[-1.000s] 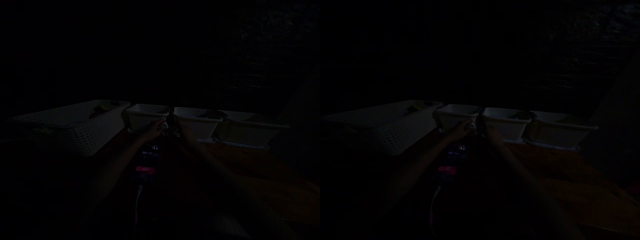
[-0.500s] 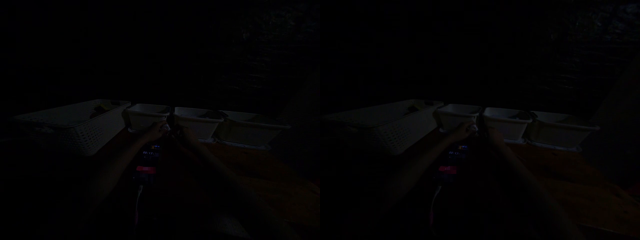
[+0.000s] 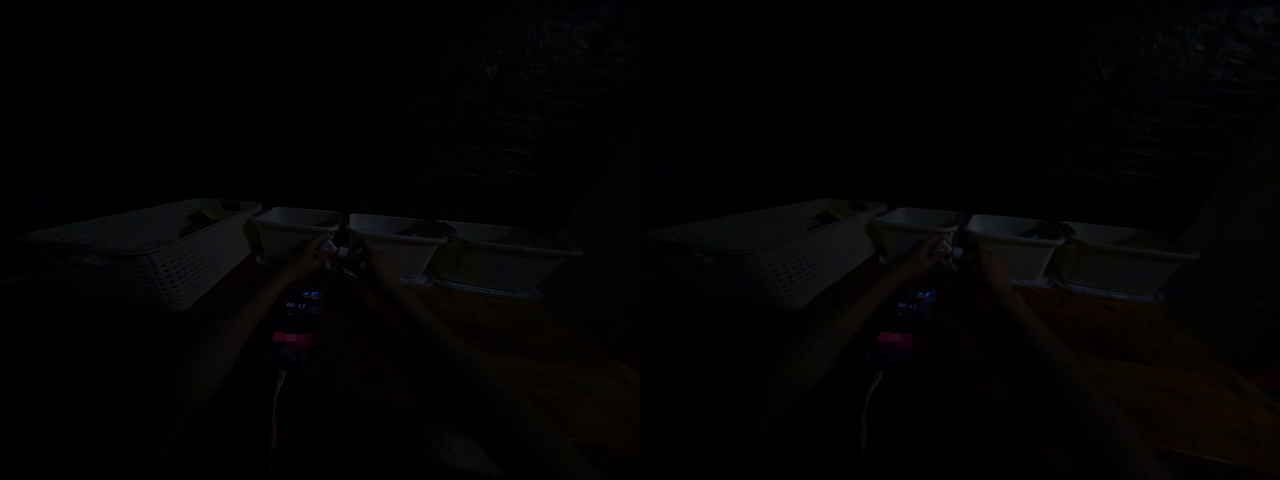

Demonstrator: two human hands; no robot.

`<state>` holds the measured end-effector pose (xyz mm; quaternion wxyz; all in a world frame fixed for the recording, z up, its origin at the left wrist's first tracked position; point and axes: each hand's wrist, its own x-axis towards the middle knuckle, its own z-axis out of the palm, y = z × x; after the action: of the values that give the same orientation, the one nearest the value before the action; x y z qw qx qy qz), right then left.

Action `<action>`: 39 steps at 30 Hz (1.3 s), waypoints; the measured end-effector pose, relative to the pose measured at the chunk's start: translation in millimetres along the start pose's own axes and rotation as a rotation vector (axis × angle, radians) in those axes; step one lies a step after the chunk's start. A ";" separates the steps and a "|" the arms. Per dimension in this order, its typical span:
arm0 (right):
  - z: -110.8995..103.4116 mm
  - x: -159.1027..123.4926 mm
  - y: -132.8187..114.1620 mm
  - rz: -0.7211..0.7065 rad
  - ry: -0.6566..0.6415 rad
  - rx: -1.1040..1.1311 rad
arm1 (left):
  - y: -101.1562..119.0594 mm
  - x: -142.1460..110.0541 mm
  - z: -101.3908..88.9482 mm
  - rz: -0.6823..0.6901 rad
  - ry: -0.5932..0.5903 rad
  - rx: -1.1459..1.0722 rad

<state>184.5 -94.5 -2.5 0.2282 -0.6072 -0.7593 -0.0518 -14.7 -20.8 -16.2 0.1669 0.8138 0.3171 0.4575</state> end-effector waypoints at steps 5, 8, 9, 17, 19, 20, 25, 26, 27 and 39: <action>-1.9 3.8 4.8 -0.008 -0.016 0.001 | 6.7 -2.7 -8.3 0.043 -0.153 -0.100; -1.6 3.3 5.3 -0.003 -0.020 -0.008 | 12.9 -3.8 -8.4 0.030 -0.169 -0.081; -1.3 2.9 4.9 -0.008 -0.026 -0.016 | 14.3 -3.7 -7.8 0.027 -0.157 -0.058; 0.4 1.4 1.6 -0.046 -0.020 -0.050 | 16.5 -1.8 -4.7 0.031 -0.147 -0.012; -0.7 1.3 1.3 -0.043 -0.018 -0.051 | 18.0 -2.2 -4.8 -0.004 -0.155 -0.016; -1.5 1.3 1.1 -0.043 -0.016 -0.054 | 18.8 -2.3 -5.0 -0.016 -0.156 -0.016; -4.0 0.5 -1.3 -0.041 -0.007 -0.057 | 19.9 -1.9 -6.5 -0.022 -0.159 -0.020; -4.3 0.3 -1.9 -0.039 -0.011 -0.060 | 19.3 -1.7 -6.8 -0.017 -0.159 -0.015; -4.5 0.1 -2.6 -0.035 -0.016 -0.065 | 18.5 -1.6 -7.0 -0.007 -0.158 -0.005; -5.9 -0.5 -5.8 -0.017 -0.061 -0.107 | 15.2 -0.1 -6.9 0.055 -0.186 0.052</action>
<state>180.8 -98.6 3.7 0.1716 -0.6131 -0.7674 -0.0756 -15.1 -32.3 -4.1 0.1618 0.8652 0.2895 0.3761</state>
